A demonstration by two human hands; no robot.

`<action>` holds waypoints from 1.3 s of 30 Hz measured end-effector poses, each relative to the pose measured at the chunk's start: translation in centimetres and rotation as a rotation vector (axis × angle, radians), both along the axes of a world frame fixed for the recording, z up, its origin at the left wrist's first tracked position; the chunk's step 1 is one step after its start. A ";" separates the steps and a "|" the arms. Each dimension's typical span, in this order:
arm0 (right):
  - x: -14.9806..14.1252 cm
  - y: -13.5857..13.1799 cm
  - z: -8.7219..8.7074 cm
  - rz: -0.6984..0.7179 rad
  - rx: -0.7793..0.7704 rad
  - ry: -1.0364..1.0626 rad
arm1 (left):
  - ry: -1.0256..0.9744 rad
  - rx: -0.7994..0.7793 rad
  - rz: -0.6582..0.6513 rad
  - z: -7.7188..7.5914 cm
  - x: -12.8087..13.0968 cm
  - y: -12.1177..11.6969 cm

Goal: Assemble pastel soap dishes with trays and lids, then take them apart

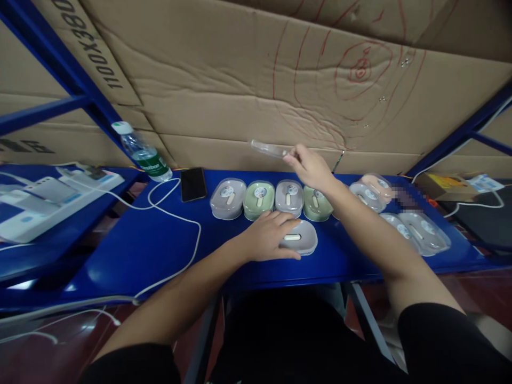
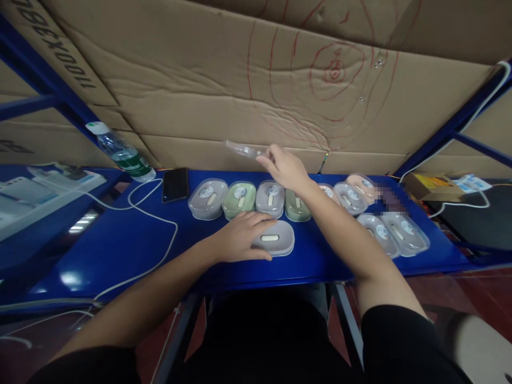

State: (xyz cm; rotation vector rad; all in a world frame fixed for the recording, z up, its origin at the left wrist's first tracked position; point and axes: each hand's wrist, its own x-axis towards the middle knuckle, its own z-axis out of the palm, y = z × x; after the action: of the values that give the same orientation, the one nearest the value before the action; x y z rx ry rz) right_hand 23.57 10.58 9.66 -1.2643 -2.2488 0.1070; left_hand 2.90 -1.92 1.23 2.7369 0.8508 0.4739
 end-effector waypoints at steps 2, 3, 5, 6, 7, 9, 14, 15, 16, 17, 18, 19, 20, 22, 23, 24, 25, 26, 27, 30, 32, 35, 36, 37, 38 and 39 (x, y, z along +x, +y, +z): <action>1.6 -2.2 -0.8 0.013 -0.060 0.230 | -0.059 0.084 0.002 0.4 -0.2 0.1; 2.3 -3.3 -1.3 0.028 -0.121 0.340 | -0.089 0.142 0.026 0.6 -0.4 0.1; 3.5 -5.2 -2.6 0.082 -0.280 0.488 | -0.131 0.260 0.133 1.0 -0.9 -0.1; 3.9 -6.0 -3.4 0.134 -0.382 0.531 | -0.137 0.308 0.202 1.2 -1.1 -0.2; 4.2 -6.6 -4.2 0.203 -0.499 0.565 | -0.134 0.346 0.268 1.4 -1.3 -0.3; 4.4 -7.4 -5.7 0.346 -0.729 0.631 | -0.112 0.391 0.362 1.7 -1.6 -0.4; 4.9 -7.6 -7.1 0.513 -0.970 0.737 | -0.125 0.401 0.370 1.3 -1.2 0.0; 5.4 -7.5 -6.8 0.531 -0.991 0.712 | -0.129 0.387 0.350 1.2 -1.1 0.0; 5.9 -7.5 -6.5 0.541 -1.008 0.663 | -0.126 0.365 0.328 1.1 -1.1 0.1; 6.4 -7.6 -6.0 0.536 -1.007 0.593 | -0.119 0.336 0.305 1.0 -1.0 0.0; 7.0 -7.7 -5.5 0.509 -0.984 0.513 | -0.109 0.300 0.283 1.0 -0.9 -0.1; 7.6 -7.9 -4.9 0.460 -0.936 0.430 | -0.095 0.260 0.266 1.0 -0.9 -0.2; 8.0 -8.1 -4.4 0.392 -0.861 0.356 | -0.078 0.217 0.253 1.1 -0.8 -0.4; 8.6 -8.5 -3.6 0.265 -0.658 0.261 | -0.024 0.131 0.235 1.2 -0.5 -0.7; 8.7 -8.7 -3.3 0.231 -0.560 0.237 | 0.013 0.093 0.227 1.3 -0.3 -0.9; 8.7 -8.9 -3.2 0.226 -0.486 0.217 | 0.054 0.059 0.222 1.3 -0.1 -1.0; 8.6 -9.0 -3.1 0.245 -0.438 0.197 | 0.096 0.030 0.217 1.3 0.1 -1.1; 8.5 -9.0 -3.2 0.277 -0.415 0.177 | 0.133 0.006 0.214 1.3 0.3 -1.2; 8.3 -9.0 -3.2 0.312 -0.408 0.156 | 0.166 -0.011 0.215 1.2 0.5 -1.3; 8.0 -8.8 -3.6 0.384 -0.395 0.091 | 0.231 -0.037 0.214 1.1 0.8 -1.3; 8.0 -8.8 -3.9 0.412 -0.410 0.043 | 0.247 -0.047 0.195 1.0 0.6 -1.3; 8.2 -9.0 -4.0 0.425 -0.470 -0.026 | 0.241 -0.070 0.156 1.2 -0.2 -1.1; 8.2 -9.1 -3.9 0.422 -0.486 -0.048 | 0.238 -0.083 0.145 1.3 -0.5 -1.0; 8.1 -9.3 -3.9 0.416 -0.497 -0.069 | 0.237 -0.100 0.137 1.4 -0.8 -0.8; 8.0 -9.5 -3.8 0.407 -0.503 -0.087 | 0.236 -0.120 0.130 1.5 -1.2 -0.6; 7.9 -9.7 -3.6 0.397 -0.504 -0.101 | 0.234 -0.142 0.123 1.6 -1.4 -0.5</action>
State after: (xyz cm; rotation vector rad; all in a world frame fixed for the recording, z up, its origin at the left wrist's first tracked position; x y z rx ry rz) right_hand 31.44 0.89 6.01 -1.0460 -2.6337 0.8167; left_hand 1.46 -2.38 2.84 2.6528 1.0705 0.1088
